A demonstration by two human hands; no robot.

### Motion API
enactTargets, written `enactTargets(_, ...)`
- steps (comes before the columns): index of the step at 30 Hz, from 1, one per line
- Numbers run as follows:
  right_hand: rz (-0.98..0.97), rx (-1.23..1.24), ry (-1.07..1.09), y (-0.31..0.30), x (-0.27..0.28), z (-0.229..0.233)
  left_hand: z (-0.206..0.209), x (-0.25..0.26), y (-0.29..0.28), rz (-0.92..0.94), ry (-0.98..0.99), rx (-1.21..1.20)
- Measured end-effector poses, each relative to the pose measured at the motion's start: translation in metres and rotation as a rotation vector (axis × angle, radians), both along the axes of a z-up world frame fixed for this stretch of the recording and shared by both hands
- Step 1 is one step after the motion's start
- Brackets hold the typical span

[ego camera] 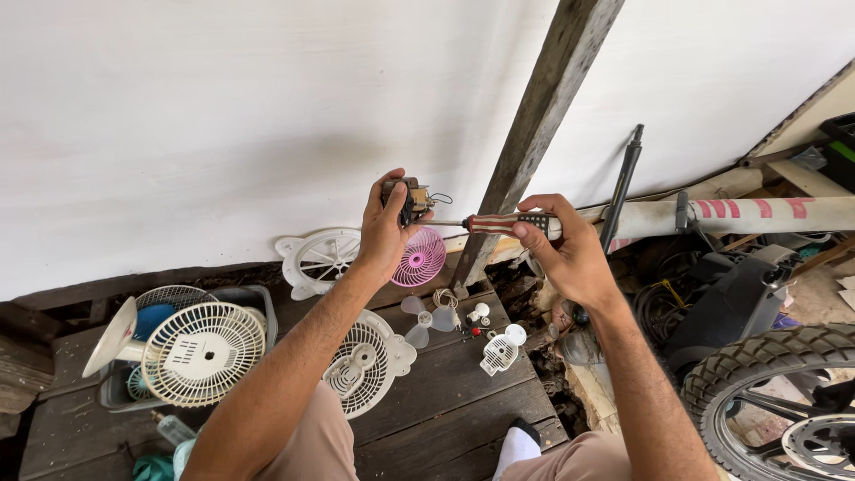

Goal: The person disassembles a small white electric fan using a screwdriver. They remove the front grille, the fan blade, and the central motor housing, placing the parts on the floor.

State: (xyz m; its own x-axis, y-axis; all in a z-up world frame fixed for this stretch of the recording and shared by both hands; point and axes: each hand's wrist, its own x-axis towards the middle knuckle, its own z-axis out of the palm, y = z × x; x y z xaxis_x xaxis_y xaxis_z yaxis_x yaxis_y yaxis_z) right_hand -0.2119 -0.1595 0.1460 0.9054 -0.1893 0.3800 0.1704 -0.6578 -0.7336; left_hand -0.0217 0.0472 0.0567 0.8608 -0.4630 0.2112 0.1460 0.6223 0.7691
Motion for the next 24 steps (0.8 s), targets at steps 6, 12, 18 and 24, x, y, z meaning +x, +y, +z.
enactTargets(6,0.194,-0.287,-0.223,0.004,0.000,-0.001,-0.001,0.009,0.008,0.050,0.031,0.041)
enactTargets(12,0.200,-0.420,-0.396,0.011,0.012,-0.008,-0.008,0.005,0.011,0.053,0.040,0.073)
enactTargets(18,-0.238,-0.133,0.188,0.013,0.015,-0.006,-0.009,-0.015,0.010,0.207,-0.250,0.150)
enactTargets(24,-0.142,-0.078,0.117,0.012,0.009,0.000,-0.001,-0.017,0.019,0.209,-0.424,0.098)
